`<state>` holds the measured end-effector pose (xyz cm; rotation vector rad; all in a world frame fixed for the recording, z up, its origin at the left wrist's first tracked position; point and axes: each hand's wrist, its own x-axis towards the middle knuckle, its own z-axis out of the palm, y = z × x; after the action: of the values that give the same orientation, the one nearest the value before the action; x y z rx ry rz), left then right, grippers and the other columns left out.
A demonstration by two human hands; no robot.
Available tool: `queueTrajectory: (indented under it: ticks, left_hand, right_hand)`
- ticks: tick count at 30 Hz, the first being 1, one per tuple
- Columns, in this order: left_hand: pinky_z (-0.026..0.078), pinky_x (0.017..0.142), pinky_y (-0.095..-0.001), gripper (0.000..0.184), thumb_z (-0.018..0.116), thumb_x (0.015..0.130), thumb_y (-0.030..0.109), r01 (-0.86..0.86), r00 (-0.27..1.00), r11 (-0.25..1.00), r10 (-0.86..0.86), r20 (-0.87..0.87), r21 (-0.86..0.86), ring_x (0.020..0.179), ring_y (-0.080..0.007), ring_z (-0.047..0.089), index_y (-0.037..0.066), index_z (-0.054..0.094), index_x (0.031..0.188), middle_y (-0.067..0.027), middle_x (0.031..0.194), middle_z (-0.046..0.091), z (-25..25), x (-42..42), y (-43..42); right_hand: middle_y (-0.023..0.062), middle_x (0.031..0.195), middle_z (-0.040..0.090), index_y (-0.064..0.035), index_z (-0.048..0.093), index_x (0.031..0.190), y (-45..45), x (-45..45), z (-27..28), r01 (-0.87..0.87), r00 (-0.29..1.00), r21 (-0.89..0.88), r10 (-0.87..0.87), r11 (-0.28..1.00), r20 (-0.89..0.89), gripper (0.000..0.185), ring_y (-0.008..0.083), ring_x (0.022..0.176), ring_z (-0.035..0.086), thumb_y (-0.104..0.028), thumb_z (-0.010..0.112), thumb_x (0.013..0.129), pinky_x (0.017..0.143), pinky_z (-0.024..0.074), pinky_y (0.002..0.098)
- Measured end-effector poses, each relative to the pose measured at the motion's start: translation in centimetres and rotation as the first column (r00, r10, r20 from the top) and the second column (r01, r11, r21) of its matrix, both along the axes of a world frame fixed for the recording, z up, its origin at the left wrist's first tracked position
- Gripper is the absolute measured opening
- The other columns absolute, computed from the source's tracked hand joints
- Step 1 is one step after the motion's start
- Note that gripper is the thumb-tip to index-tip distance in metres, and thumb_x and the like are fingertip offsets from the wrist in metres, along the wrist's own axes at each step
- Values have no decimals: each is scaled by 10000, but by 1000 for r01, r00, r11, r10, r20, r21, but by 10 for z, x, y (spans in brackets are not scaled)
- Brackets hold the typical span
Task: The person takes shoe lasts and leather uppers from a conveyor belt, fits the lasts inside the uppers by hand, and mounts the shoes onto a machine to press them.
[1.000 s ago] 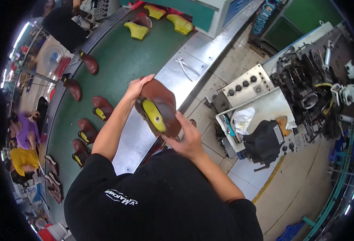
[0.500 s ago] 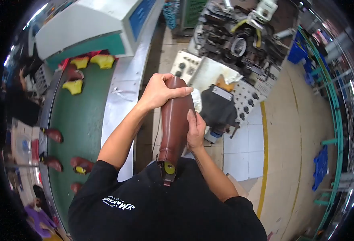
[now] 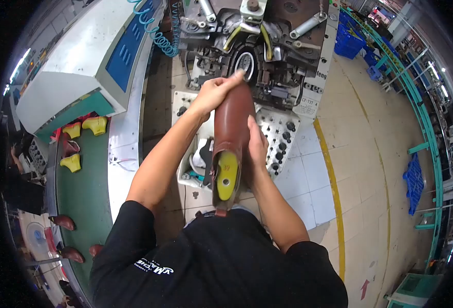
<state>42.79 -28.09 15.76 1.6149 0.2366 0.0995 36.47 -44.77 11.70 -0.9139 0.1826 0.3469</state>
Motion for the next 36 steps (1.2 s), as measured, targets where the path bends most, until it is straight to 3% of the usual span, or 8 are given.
queueTrajectory:
  ticks: [2,5,7,9,12,16,20,36]
  left_hand:
    - [518,908,-373,907,641,820,774,-107,991,980,92,-95,-170,1059,-217,658,-36,657,1228,-171,1191,674,5,12,-2]
    - [474,963,-403,892,610,824,798,21,973,929,-104,-206,-369,1092,-215,633,25,658,1267,-118,1206,672,-13,8,4]
    - [459,968,-436,815,583,872,765,66,973,807,-182,-140,-587,1131,-212,612,77,641,1307,-92,1218,678,-39,18,1]
    - [498,947,-438,761,606,907,696,-39,990,761,-59,-129,-647,1091,-227,643,50,627,1310,-111,1216,679,-44,34,-5]
    - [550,898,-399,696,658,936,581,-146,987,713,62,-146,-685,1018,-229,678,-9,595,1299,-141,1202,680,-36,47,-9]
    - [583,808,-330,586,726,934,463,-109,991,672,127,-31,-733,928,-196,695,-39,568,1192,-146,1123,690,-49,76,-2]
    - [584,752,-318,557,728,931,477,-136,988,703,152,-39,-698,879,-183,688,-24,571,1115,-130,1049,688,-57,100,4]
    - [598,756,-351,593,773,895,463,-246,967,692,130,-218,-679,850,-210,709,-63,616,1121,-149,1059,702,-41,106,5]
  right_hand:
    - [92,1162,680,-9,615,1278,1,37,8,-69,998,76,68,995,3,477,193,929,688,-394,615,996,809,568,342]
    - [96,1166,696,-65,616,1297,7,95,-2,-108,994,45,108,993,11,486,188,959,699,-455,536,1019,834,573,346]
    - [103,1173,691,-28,625,1279,14,105,19,-71,997,-7,71,997,-5,497,199,969,689,-428,615,984,845,564,346]
    - [105,1150,690,21,647,1227,24,125,11,24,1000,-20,-24,1000,13,473,206,939,683,-359,705,951,822,563,346]
    - [113,1173,682,46,647,1226,37,144,6,107,994,-36,-108,994,-22,483,204,967,672,-332,735,938,836,558,339]
    - [109,1224,661,53,633,1267,43,166,-10,122,992,-10,-121,992,41,512,189,1028,650,-343,718,954,874,537,320]
    - [100,1243,651,61,628,1277,47,186,-27,120,986,30,-123,992,110,525,172,1052,637,-352,708,963,888,523,309]
    - [83,1184,666,67,654,1238,45,191,-24,89,995,-104,-83,991,61,554,154,989,621,-423,657,978,858,498,291]
